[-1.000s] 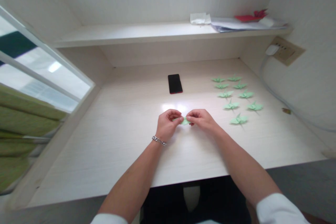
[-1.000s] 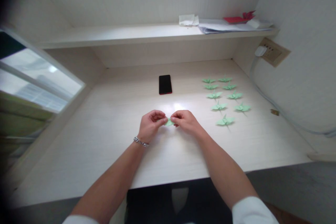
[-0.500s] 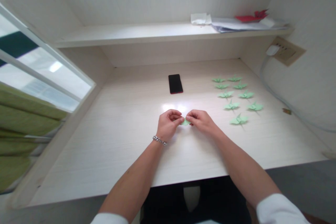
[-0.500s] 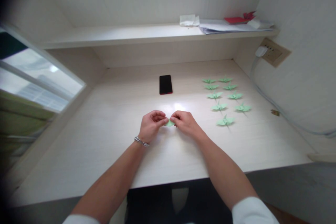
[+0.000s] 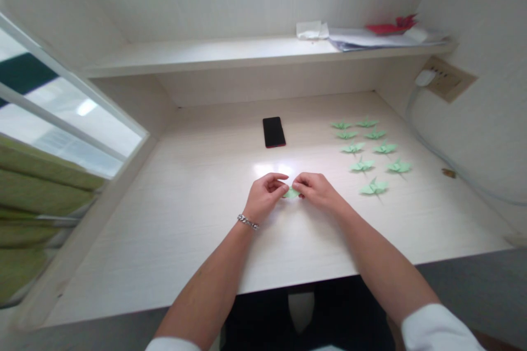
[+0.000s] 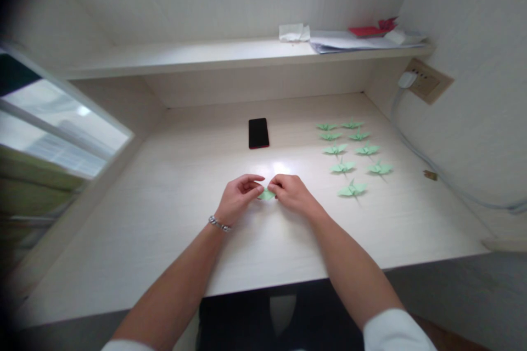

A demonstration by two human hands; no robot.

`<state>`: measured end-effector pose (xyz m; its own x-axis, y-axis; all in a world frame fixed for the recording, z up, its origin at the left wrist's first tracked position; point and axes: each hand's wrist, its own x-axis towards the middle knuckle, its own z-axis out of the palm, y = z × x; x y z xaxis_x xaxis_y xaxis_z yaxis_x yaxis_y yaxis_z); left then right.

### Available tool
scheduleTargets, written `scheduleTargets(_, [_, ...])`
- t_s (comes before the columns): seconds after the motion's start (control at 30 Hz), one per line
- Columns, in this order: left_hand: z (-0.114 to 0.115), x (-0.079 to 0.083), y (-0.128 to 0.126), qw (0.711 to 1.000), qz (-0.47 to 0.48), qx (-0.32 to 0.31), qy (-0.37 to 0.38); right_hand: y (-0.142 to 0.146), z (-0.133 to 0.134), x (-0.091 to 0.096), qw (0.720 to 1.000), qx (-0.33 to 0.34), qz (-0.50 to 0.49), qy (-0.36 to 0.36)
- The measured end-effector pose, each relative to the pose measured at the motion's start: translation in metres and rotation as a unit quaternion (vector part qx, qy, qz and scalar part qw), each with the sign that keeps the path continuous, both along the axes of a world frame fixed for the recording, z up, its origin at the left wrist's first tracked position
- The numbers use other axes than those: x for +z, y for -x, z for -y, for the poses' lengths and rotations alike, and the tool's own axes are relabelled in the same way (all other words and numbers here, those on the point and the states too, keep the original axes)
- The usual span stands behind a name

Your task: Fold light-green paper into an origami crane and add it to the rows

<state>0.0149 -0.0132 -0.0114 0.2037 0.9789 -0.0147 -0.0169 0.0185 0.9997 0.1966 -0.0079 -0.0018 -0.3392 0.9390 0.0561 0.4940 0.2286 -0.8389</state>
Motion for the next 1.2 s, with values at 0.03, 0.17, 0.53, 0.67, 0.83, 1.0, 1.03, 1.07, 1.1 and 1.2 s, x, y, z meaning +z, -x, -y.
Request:
scheduleTargets(0.03, [-0.001,-0.001,0.000,1.000,-0.003,0.003,0.000,0.000,-0.001,-0.001,1.000,0.005,0.002,-0.002])
scheduleTargets(0.17, [-0.003,-0.004,-0.001,0.999,0.017,0.036,0.007,-0.001,-0.004,-0.004,1.000,0.015,0.005,-0.013])
scheduleTargets(0.53, [-0.004,-0.007,0.001,0.996,-0.077,-0.032,-0.010,0.003,-0.005,-0.008,0.993,-0.071,-0.071,-0.060])
scheduleTargets(0.67, [-0.005,-0.009,-0.004,1.000,-0.010,0.029,0.005,0.012,-0.008,-0.017,0.968,-0.081,-0.225,0.074])
scheduleTargets(0.83, [-0.004,-0.009,-0.007,0.999,0.011,0.046,-0.003,0.018,-0.008,-0.022,0.964,-0.062,-0.241,0.099])
scheduleTargets(1.0, [0.002,-0.004,-0.008,0.996,-0.072,-0.012,-0.053,0.013,-0.009,-0.015,0.969,-0.107,-0.224,0.004])
scheduleTargets(1.03, [0.002,-0.003,-0.007,0.996,-0.066,-0.014,-0.050,0.011,-0.009,-0.013,0.973,-0.099,-0.210,-0.009])
scheduleTargets(1.07, [0.003,-0.002,-0.007,0.998,-0.048,-0.008,-0.044,0.010,-0.007,-0.012,0.976,-0.089,-0.199,-0.011])
scheduleTargets(1.1, [0.003,-0.001,-0.006,0.999,-0.023,0.002,-0.035,0.010,-0.006,-0.010,0.978,-0.081,-0.190,-0.005])
scheduleTargets(1.2, [0.001,0.000,-0.005,0.999,0.031,0.017,-0.012,0.009,-0.002,-0.008,0.981,-0.075,-0.176,0.014])
